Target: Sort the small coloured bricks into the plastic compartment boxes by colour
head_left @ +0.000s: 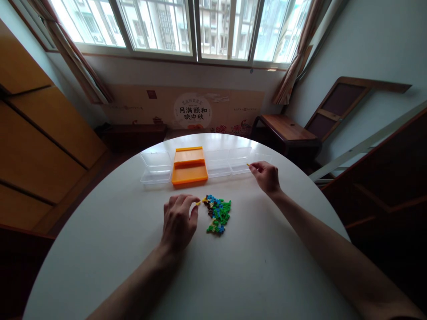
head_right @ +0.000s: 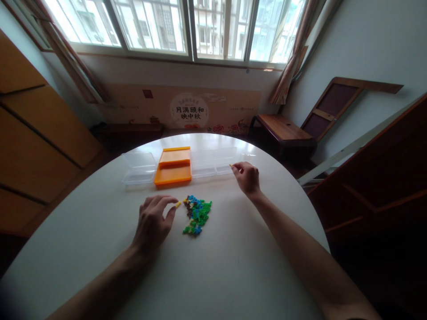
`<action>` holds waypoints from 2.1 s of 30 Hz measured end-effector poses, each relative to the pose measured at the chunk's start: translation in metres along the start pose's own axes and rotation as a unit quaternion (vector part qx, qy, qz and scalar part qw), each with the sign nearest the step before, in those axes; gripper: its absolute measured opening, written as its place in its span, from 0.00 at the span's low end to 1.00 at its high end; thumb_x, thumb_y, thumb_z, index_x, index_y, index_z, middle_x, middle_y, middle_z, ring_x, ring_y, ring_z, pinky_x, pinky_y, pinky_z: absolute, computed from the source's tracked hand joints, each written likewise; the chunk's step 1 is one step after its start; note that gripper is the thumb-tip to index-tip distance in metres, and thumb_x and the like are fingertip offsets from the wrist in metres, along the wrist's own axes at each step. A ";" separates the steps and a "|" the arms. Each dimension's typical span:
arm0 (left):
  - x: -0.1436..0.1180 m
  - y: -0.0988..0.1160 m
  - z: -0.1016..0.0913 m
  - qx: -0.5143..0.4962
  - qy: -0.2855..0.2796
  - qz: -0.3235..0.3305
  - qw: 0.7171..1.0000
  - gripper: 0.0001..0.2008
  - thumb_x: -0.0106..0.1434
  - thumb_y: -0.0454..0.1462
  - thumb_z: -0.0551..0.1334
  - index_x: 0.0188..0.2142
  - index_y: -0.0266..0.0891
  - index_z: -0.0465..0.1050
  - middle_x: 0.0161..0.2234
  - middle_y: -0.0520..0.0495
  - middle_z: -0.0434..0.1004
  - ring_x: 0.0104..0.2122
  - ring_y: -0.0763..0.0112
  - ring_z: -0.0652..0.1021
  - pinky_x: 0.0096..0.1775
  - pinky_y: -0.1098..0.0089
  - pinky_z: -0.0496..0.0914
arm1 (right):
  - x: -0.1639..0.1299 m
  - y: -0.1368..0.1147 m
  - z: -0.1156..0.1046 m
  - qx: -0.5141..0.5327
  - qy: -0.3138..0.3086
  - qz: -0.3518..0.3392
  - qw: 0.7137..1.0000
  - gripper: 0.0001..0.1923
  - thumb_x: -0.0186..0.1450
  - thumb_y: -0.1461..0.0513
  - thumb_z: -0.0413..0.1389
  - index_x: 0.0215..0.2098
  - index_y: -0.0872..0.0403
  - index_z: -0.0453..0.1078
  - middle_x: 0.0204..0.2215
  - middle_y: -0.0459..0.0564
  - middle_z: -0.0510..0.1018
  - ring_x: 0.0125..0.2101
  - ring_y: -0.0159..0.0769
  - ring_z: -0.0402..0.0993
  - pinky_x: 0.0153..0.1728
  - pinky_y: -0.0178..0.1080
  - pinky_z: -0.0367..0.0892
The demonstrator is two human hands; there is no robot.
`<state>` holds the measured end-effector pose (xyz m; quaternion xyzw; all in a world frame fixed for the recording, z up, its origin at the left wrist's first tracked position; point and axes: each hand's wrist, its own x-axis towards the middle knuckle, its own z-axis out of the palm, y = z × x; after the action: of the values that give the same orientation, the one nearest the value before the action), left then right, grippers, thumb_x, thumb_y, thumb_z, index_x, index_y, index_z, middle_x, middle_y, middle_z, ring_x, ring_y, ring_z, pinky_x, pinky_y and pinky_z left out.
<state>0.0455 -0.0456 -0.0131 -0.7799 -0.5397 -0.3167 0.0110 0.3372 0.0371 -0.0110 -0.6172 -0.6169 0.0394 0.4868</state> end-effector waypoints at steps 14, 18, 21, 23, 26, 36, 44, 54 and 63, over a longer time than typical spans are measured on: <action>0.004 -0.007 -0.001 0.032 -0.017 -0.047 0.998 0.09 0.63 0.34 0.55 0.38 0.42 0.74 0.41 0.44 0.76 0.44 0.57 0.71 0.42 0.58 0.64 | 0.016 0.005 0.019 -0.027 -0.016 0.016 0.999 0.12 0.60 0.57 0.55 0.33 0.54 0.78 0.31 0.50 0.81 0.25 0.35 0.69 0.34 0.39 0.66; 0.006 -0.008 -0.001 0.033 -0.034 -0.049 0.998 0.08 0.62 0.38 0.57 0.36 0.42 0.75 0.39 0.45 0.76 0.42 0.57 0.71 0.42 0.59 0.64 | -0.001 -0.007 0.021 0.017 -0.022 0.014 1.000 0.12 0.60 0.57 0.55 0.33 0.55 0.77 0.30 0.50 0.81 0.24 0.34 0.69 0.32 0.38 0.66; 0.006 -0.008 0.000 0.030 -0.040 -0.048 0.998 0.08 0.61 0.40 0.59 0.35 0.43 0.76 0.38 0.45 0.76 0.42 0.58 0.71 0.42 0.59 0.63 | -0.012 -0.018 0.022 0.038 -0.036 -0.005 0.999 0.11 0.60 0.57 0.55 0.32 0.54 0.77 0.29 0.50 0.80 0.23 0.34 0.69 0.32 0.38 0.66; 0.006 -0.009 0.001 0.027 -0.044 -0.044 0.998 0.08 0.62 0.40 0.58 0.35 0.43 0.76 0.38 0.45 0.76 0.42 0.58 0.71 0.42 0.59 0.63 | -0.017 -0.024 0.023 0.049 -0.046 -0.016 0.998 0.10 0.61 0.58 0.55 0.31 0.54 0.77 0.29 0.50 0.80 0.23 0.34 0.69 0.31 0.37 0.66; 0.006 -0.010 0.002 0.026 -0.053 -0.042 0.997 0.08 0.62 0.40 0.58 0.34 0.43 0.76 0.39 0.46 0.76 0.42 0.58 0.71 0.42 0.58 0.63 | -0.024 -0.032 0.024 0.072 -0.060 -0.030 0.995 0.09 0.61 0.59 0.55 0.32 0.54 0.77 0.28 0.49 0.79 0.23 0.32 0.67 0.30 0.36 0.66; 0.004 0.000 -0.003 -0.018 0.017 0.031 0.999 0.06 0.65 0.38 0.58 0.38 0.43 0.74 0.40 0.46 0.76 0.44 0.60 0.71 0.45 0.61 0.61 | -0.054 -0.072 0.023 0.232 -0.273 0.019 0.933 0.11 0.60 0.57 0.59 0.36 0.55 0.78 0.26 0.48 0.79 0.24 0.30 0.70 0.27 0.34 0.67; 0.001 0.009 -0.011 -0.057 0.084 0.135 0.986 0.02 0.63 0.36 0.62 0.37 0.41 0.73 0.36 0.48 0.77 0.40 0.65 0.72 0.44 0.63 0.62 | -0.070 -0.091 0.029 0.426 -0.420 0.128 0.791 0.15 0.56 0.54 0.63 0.35 0.57 0.78 0.28 0.50 0.80 0.30 0.35 0.76 0.36 0.38 0.70; 0.002 0.004 -0.009 -0.052 0.105 0.152 0.981 0.04 0.61 0.39 0.65 0.34 0.41 0.72 0.34 0.49 0.77 0.39 0.65 0.72 0.43 0.63 0.62 | -0.071 -0.092 0.032 0.425 -0.428 0.132 0.787 0.14 0.56 0.54 0.63 0.33 0.57 0.77 0.28 0.49 0.79 0.29 0.34 0.74 0.35 0.38 0.69; 0.001 -0.006 -0.002 -0.026 0.053 0.067 0.996 0.05 0.62 0.40 0.64 0.33 0.40 0.72 0.36 0.47 0.76 0.40 0.62 0.71 0.43 0.63 0.61 | -0.028 -0.047 0.034 0.204 -0.188 0.066 0.958 0.14 0.59 0.54 0.57 0.33 0.57 0.76 0.24 0.49 0.78 0.23 0.32 0.68 0.27 0.35 0.65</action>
<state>0.0392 -0.0431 -0.0127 -0.7964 -0.4767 -0.3700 0.0401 0.2744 0.0225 -0.0131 -0.5254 -0.6340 0.3122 0.4738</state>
